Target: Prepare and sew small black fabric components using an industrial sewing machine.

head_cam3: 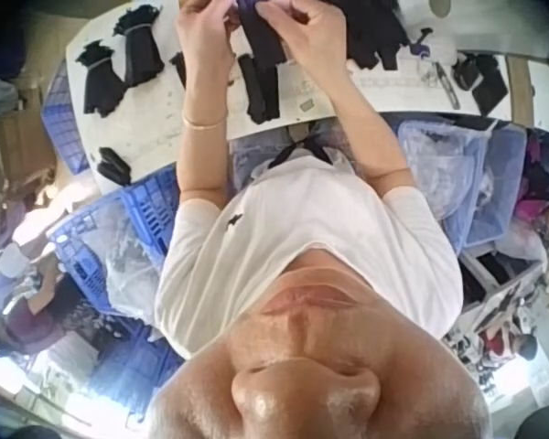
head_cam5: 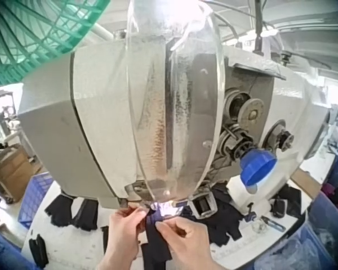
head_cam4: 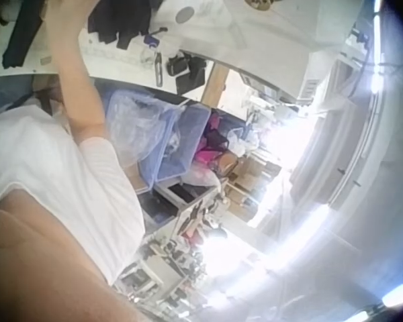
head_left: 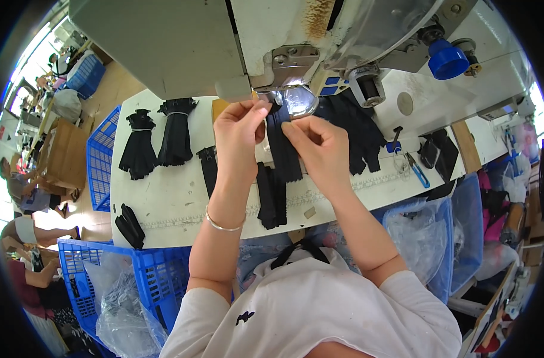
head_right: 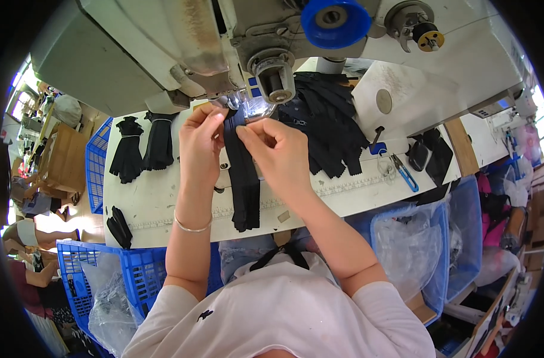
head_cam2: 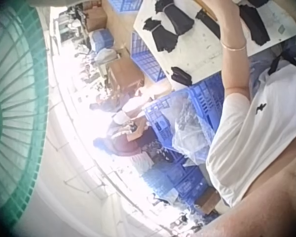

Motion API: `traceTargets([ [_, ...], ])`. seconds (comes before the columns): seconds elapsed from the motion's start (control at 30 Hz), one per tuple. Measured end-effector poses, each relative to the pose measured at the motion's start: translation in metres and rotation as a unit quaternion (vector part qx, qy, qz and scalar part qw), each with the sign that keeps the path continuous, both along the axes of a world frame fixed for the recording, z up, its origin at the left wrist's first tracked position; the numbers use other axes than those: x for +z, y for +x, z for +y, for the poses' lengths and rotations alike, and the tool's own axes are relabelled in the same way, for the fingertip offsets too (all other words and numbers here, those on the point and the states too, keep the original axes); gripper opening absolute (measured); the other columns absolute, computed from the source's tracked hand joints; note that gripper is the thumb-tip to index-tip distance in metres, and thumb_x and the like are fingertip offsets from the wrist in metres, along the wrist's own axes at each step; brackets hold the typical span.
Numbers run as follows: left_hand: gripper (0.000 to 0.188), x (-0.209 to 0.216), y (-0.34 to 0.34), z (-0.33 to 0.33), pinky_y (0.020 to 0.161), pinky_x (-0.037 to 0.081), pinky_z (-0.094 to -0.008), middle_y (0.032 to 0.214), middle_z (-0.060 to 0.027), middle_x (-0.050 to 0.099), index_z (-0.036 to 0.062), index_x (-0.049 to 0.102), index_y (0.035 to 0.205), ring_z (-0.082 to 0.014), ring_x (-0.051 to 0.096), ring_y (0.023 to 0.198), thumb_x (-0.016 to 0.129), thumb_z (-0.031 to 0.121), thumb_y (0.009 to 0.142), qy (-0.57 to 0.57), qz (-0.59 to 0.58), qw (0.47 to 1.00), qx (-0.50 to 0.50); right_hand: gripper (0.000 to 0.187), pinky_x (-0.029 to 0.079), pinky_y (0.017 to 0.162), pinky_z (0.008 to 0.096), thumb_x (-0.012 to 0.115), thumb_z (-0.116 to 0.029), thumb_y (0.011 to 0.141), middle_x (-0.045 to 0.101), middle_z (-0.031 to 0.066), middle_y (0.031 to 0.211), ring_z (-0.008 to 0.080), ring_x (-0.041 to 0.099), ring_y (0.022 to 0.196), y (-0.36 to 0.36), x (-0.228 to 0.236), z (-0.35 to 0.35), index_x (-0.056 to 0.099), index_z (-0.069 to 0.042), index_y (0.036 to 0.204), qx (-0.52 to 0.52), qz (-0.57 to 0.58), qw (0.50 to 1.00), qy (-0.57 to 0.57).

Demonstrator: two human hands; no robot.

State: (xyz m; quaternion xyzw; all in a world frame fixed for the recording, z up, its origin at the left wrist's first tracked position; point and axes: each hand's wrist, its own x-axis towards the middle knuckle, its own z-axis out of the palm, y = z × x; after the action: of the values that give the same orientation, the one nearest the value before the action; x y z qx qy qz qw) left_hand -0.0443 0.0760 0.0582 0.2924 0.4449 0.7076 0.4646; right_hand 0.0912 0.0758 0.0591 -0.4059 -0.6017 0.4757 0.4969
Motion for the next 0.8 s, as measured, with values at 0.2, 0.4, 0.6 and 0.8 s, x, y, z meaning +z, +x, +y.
traceTargets([
  [0.2, 0.008, 0.005, -0.009, 0.023, 0.048, 0.032, -0.0241, 0.060, -0.0009, 0.050, 0.0034, 0.056, 0.073, -0.0096, 0.043, 0.051, 0.059, 0.002, 0.080, -0.001, 0.007, 1.000, 0.026, 0.015, 0.033, 0.047, 0.0210, 0.069, -0.013, 0.083, 0.053, -0.0012, 0.056, 0.0013, 0.042, 0.052, 0.005, -0.013, -0.001, 0.066, 0.002, 0.079, -0.035, -0.024, 0.998, 0.037],
  [0.4, 0.007, -0.008, -0.020, 0.037, 0.049, 0.035, -0.0256, 0.065, -0.0026, 0.051, 0.0052, 0.054, 0.073, -0.0121, 0.048, 0.054, 0.056, 0.001, 0.078, 0.013, -0.025, 1.000, 0.004, 0.012, 0.043, 0.055, 0.0215, 0.069, -0.011, 0.081, 0.064, 0.0043, 0.070, 0.0066, 0.055, 0.059, 0.044, -0.062, -0.014, 0.068, 0.000, 0.083, -0.014, -0.104, 0.994, 0.028],
  [0.6, 0.008, -0.005, -0.033, 0.022, 0.049, 0.036, -0.0240, 0.067, -0.0007, 0.051, 0.0038, 0.057, 0.076, -0.0090, 0.047, 0.054, 0.063, 0.002, 0.082, 0.039, -0.048, 0.998, -0.009, 0.023, 0.043, 0.081, 0.0365, 0.070, -0.011, 0.076, 0.061, 0.0047, 0.099, 0.0253, 0.057, 0.093, 0.066, -0.071, 0.056, 0.065, -0.010, 0.099, -0.165, -0.364, 0.875, 0.275],
  [0.8, 0.013, -0.028, -0.072, -0.038, 0.051, 0.038, -0.0212, 0.064, 0.0015, 0.051, 0.0018, 0.064, 0.092, -0.0067, 0.047, 0.056, 0.065, 0.014, 0.088, -0.058, 0.121, 0.988, 0.074, 0.017, 0.042, 0.075, 0.0356, 0.073, -0.014, 0.072, 0.056, 0.0013, 0.087, 0.0222, 0.056, 0.085, 0.075, -0.079, 0.073, 0.063, -0.011, 0.086, -0.179, -0.468, 0.802, 0.325],
])
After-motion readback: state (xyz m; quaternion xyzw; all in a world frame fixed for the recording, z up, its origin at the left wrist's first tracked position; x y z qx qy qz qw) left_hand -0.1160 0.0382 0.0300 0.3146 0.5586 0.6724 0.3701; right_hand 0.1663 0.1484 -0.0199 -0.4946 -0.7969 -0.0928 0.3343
